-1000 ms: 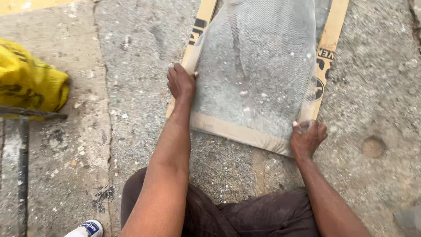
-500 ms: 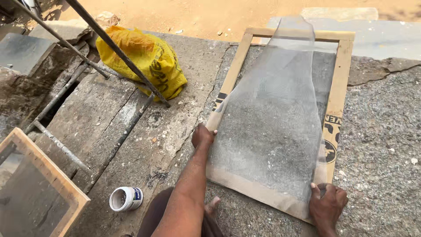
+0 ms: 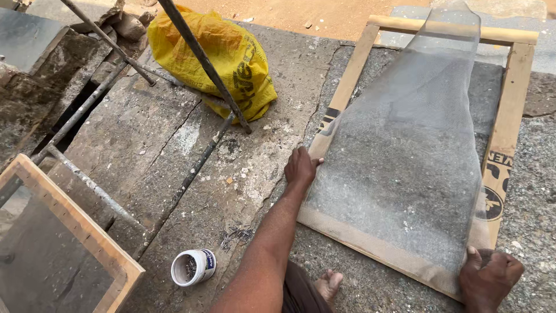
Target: The person stretches a piece of mesh screen over a wooden frame and secures it by hammering small nails along the edges. The person works systematically around the frame, picking up nails and using a hammer to fasten the screen.
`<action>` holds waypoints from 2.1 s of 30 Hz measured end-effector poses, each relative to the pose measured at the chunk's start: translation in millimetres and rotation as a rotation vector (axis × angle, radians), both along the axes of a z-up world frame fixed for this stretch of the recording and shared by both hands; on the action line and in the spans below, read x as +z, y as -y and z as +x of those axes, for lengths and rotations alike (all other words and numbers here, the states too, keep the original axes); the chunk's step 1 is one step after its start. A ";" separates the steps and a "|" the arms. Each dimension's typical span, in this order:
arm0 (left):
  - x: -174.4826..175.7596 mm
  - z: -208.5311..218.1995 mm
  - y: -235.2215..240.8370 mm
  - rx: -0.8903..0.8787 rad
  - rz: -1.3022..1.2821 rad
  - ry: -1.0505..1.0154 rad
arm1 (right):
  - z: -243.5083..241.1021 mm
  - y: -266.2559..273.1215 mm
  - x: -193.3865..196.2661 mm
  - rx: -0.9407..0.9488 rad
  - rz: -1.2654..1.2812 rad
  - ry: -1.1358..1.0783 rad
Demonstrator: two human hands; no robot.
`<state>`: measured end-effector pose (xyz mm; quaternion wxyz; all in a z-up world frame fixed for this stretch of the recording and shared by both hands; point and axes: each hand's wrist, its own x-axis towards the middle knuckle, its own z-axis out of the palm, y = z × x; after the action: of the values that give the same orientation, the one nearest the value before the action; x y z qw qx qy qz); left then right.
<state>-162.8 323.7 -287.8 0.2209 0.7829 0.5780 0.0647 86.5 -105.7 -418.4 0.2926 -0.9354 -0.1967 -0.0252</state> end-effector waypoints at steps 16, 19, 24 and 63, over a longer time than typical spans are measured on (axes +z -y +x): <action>-29.2 -41.5 86.7 -1.051 0.601 0.231 | -10.3 -6.3 1.7 0.016 -0.068 0.294; -23.6 -65.8 101.9 -1.394 0.528 -0.112 | -7.3 -3.2 -0.3 0.015 -0.040 0.140; -33.4 -87.9 94.7 -1.309 0.449 -0.242 | -1.6 3.2 -8.4 0.062 -0.103 0.246; -30.7 -96.9 82.8 -1.031 0.303 -0.007 | -55.8 -21.0 154.3 -0.072 -0.167 -0.716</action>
<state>-259.7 240.8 -318.5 0.1067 0.9885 0.1037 0.0277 30.7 -84.7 -264.2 0.2645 -0.9119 -0.0499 0.3097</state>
